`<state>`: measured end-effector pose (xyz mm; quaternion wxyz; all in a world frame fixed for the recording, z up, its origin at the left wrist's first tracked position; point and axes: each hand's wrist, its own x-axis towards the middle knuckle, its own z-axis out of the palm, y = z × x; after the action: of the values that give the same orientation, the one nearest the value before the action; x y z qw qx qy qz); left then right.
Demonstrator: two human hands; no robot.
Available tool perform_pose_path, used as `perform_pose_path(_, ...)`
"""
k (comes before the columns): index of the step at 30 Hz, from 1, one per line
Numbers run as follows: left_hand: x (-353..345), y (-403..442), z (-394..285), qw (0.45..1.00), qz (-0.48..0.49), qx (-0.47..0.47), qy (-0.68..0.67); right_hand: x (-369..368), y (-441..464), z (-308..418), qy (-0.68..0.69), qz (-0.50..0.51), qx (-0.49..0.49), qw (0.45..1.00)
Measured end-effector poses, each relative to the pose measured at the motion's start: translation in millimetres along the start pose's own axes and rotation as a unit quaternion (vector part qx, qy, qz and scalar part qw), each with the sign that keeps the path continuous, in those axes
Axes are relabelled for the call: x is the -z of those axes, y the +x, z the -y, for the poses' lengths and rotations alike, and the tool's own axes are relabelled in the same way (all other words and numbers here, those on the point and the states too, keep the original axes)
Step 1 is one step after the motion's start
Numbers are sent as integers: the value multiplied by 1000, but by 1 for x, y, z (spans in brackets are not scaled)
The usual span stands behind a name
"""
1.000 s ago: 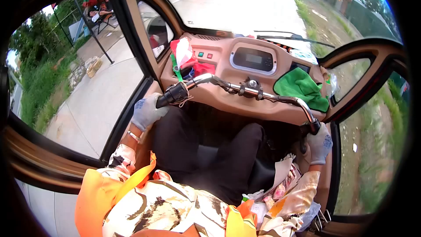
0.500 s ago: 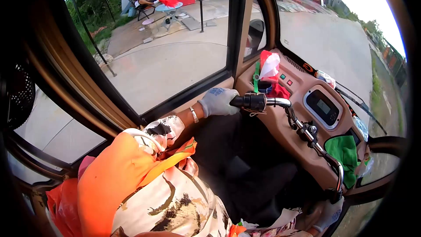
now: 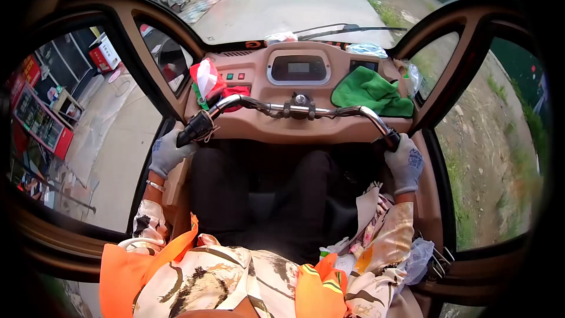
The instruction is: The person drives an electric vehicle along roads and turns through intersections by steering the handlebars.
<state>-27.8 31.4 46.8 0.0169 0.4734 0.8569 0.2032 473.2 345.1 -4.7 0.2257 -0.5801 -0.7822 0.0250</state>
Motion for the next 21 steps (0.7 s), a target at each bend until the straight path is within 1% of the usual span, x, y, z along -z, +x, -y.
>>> perform_pose_path(2, -6, 1, 6, 999, 8, 45, -10, 7, -2, 8, -20, 5, -11, 1000)
perform_pose_path(3, -7, -1, 3, 999, 10, 33, -10, 3, -1, 4, -12, -6, 4, 1000)
perform_pose_path(5, -7, -4, 2, 998, 14, 54, -8, 1, 0, 3, -12, -22, 12, 1000)
perform_pose_path(6, -8, -4, 4, 999, 6, 35, 12, 2, -2, 5, -13, -27, 8, 1000)
perform_pose_path(8, -5, -4, 4, 1000, 3, 27, 11, 6, -1, 8, -18, -7, -5, 1000)
perform_pose_path(9, -3, -4, 1, 1000, 2, 22, 10, 6, 0, 7, -21, -14, -3, 1000)
perform_pose_path(10, -1, -5, -2, 999, 4, 33, 6, 4, 0, 5, -25, -13, 0, 1000)
perform_pose_path(19, -3, -7, 0, 999, -47, 8, -15, 9, 1, 9, -19, -7, -2, 1000)
perform_pose_path(21, -3, -6, 0, 1000, -23, 16, -12, 4, 1, 6, -17, -9, 1, 1000)
